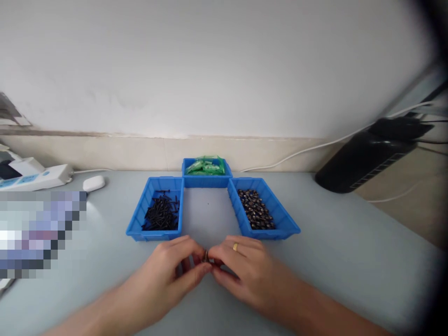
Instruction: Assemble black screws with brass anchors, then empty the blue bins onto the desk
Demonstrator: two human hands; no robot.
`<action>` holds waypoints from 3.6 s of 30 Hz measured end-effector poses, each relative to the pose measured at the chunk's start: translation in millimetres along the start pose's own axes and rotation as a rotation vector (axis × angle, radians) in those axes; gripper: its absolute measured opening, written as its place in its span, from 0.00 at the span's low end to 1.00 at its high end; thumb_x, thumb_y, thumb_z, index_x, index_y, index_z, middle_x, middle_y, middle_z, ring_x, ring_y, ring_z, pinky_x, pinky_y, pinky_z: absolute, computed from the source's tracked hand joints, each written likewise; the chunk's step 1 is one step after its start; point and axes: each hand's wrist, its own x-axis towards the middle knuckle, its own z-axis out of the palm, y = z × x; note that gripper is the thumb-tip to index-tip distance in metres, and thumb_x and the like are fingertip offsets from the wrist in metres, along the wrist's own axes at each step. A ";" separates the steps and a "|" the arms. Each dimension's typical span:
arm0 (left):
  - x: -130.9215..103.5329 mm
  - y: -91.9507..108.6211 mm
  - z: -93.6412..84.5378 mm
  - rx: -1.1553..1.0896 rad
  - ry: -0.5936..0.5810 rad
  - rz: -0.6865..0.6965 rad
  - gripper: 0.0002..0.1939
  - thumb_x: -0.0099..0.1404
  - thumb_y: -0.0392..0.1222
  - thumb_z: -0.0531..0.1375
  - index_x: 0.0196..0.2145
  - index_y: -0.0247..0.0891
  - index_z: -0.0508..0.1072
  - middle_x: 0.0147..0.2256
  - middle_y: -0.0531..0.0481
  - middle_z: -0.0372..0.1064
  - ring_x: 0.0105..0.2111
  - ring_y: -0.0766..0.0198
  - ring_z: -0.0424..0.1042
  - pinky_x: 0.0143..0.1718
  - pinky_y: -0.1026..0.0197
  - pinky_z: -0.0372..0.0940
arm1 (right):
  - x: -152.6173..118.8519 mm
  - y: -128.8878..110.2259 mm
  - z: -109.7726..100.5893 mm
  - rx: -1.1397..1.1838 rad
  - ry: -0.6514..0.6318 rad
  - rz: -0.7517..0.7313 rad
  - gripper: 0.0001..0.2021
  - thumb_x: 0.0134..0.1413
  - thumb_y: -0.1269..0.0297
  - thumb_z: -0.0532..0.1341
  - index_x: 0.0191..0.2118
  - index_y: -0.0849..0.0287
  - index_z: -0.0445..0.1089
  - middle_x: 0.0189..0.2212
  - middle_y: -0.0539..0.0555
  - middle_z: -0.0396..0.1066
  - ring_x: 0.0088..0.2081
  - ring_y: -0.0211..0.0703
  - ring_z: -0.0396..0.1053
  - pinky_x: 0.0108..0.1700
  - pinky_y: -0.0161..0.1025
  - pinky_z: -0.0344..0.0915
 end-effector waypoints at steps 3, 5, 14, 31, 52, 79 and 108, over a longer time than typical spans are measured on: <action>0.0 -1.6 -1.1 0.044 0.003 0.030 0.08 0.65 0.40 0.52 0.30 0.37 0.66 0.25 0.55 0.63 0.24 0.71 0.61 0.24 0.69 0.56 | 0.6 -0.9 -3.5 0.079 -0.067 0.043 0.02 0.55 0.69 0.57 0.35 0.59 0.65 0.26 0.49 0.70 0.30 0.38 0.67 0.37 0.34 0.60; -0.2 -2.5 -1.8 0.094 0.007 0.072 0.06 0.64 0.37 0.52 0.30 0.37 0.66 0.26 0.55 0.63 0.23 0.71 0.61 0.24 0.69 0.56 | 1.8 -1.2 -5.6 0.161 -0.121 0.101 0.05 0.55 0.65 0.59 0.37 0.58 0.65 0.28 0.49 0.70 0.32 0.37 0.67 0.35 0.33 0.60; -4.5 -4.1 -0.3 0.327 0.069 0.238 0.05 0.66 0.37 0.52 0.32 0.38 0.65 0.26 0.55 0.62 0.24 0.69 0.62 0.24 0.67 0.56 | 2.2 -0.6 -3.5 0.130 -0.146 0.109 0.09 0.60 0.68 0.51 0.30 0.60 0.65 0.23 0.49 0.66 0.26 0.35 0.64 0.31 0.33 0.57; -2.5 -1.3 -9.5 0.338 0.063 0.238 0.08 0.66 0.37 0.52 0.40 0.38 0.68 0.27 0.53 0.65 0.24 0.70 0.64 0.25 0.68 0.59 | 9.8 6.2 -4.0 0.269 -0.214 0.198 0.07 0.57 0.68 0.55 0.31 0.60 0.68 0.23 0.48 0.68 0.25 0.34 0.65 0.28 0.31 0.57; -2.0 -3.4 -7.0 0.309 0.064 0.095 0.08 0.64 0.41 0.53 0.39 0.40 0.68 0.22 0.57 0.64 0.20 0.71 0.62 0.22 0.69 0.56 | 6.3 7.5 -0.2 0.147 -0.125 0.141 0.08 0.59 0.65 0.53 0.34 0.59 0.69 0.24 0.50 0.70 0.27 0.37 0.67 0.31 0.33 0.59; -0.6 -0.7 -5.8 0.373 -0.014 0.119 0.06 0.62 0.36 0.53 0.27 0.37 0.65 0.20 0.58 0.59 0.20 0.71 0.59 0.22 0.69 0.52 | 3.4 3.0 0.8 0.139 -0.126 0.074 0.05 0.57 0.67 0.54 0.34 0.59 0.68 0.24 0.49 0.69 0.28 0.36 0.66 0.32 0.33 0.59; -2.2 0.0 -12.5 0.482 0.034 0.178 0.09 0.66 0.41 0.51 0.32 0.38 0.68 0.23 0.55 0.66 0.22 0.67 0.66 0.24 0.65 0.57 | 6.1 4.0 -3.7 -0.011 -0.085 0.028 0.08 0.56 0.70 0.52 0.31 0.60 0.68 0.20 0.49 0.66 0.23 0.35 0.63 0.28 0.32 0.56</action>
